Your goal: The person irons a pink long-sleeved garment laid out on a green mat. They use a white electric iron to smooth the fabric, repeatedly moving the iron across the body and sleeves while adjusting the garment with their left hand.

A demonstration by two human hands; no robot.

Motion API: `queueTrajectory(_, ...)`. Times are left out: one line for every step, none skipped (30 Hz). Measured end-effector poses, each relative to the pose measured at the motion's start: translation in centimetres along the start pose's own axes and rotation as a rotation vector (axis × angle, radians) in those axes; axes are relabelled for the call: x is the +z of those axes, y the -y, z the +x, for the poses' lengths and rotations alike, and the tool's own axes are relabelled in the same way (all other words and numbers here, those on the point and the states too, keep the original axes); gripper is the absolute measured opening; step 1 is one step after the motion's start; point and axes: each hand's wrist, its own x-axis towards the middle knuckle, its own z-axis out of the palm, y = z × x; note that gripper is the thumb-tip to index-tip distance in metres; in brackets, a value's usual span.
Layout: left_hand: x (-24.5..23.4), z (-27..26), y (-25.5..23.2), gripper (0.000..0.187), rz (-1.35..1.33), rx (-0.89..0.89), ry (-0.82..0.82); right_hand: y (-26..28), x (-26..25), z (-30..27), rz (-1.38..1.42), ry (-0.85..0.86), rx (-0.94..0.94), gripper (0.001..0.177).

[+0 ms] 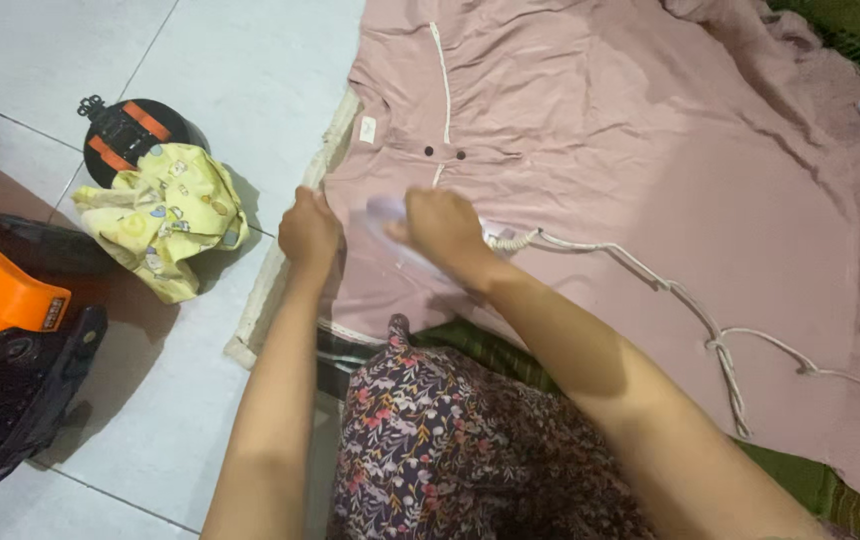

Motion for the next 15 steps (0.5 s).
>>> queueTrajectory(-0.7,-1.3,0.4,0.028,-0.011,-0.022,0.037,0.2,0.1,-1.3,-0.013,0.012,-0.068,0.046)
queueTrajectory(-1.4,-2.6,0.6,0.028,-0.048,-0.024,0.044,0.2,0.2,-1.8,-0.025,0.024,-0.137,0.046)
queueTrajectory(-2.0,-4.1,0.7,0.028,-0.085,-0.026,0.050,0.2,0.3,-1.5,-0.028,-0.034,-0.155,0.046)
queueTrajectory(-2.3,-5.3,0.7,0.028,-0.122,-0.028,0.057,0.2,0.5,-0.9,-0.030,-0.091,-0.174,0.045)
queueTrajectory(-2.5,-6.5,0.8,0.028,-0.125,0.021,0.025,0.4,0.8,-0.4,-0.028,-0.147,-0.190,0.045)
queueTrajectory(-2.6,-7.5,1.0,0.028,-0.128,0.071,-0.007,0.8,1.3,0.4,-0.015,-0.178,-0.106,0.041)
queueTrajectory(-2.7,-7.9,1.3,0.029,-0.131,0.122,-0.046,1.5,1.6,2.0,-0.003,-0.214,-0.026,0.037)
queueTrajectory(-2.8,-8.1,1.7,0.030,-0.139,0.110,-0.056,2.0,1.6,3.2,0.009,-0.249,0.054,0.034)
queueTrajectory(-2.8,-8.4,2.2,0.030,-0.149,0.098,-0.064,1.9,1.5,3.5,0.001,-0.259,0.012,0.035)
queueTrajectory(-2.8,-8.6,2.6,0.031,-0.160,0.086,-0.072,1.8,1.3,3.6,-0.006,-0.269,-0.030,0.035)
queueTrajectory(-2.6,-8.9,2.9,0.031,-0.198,0.090,-0.073,1.7,1.2,3.4,-0.014,-0.273,-0.073,0.036)
queueTrajectory(-2.5,-9.2,3.1,0.031,-0.236,0.093,-0.074,1.4,1.0,2.4,-0.008,-0.201,-0.154,0.036)
queueTrajectory(-2.5,-8.9,3.3,0.031,-0.274,0.103,-0.081,1.1,0.6,1.0,-0.003,-0.136,-0.236,0.035)
queueTrajectory(-2.6,-8.8,3.6,0.031,-0.305,0.091,-0.096,1.1,0.3,0.2,0.002,-0.071,-0.317,0.035)
queueTrajectory(-2.6,-9.1,3.5,0.031,-0.341,0.078,-0.108,1.3,0.2,0.2,-0.026,-0.027,-0.284,0.036)
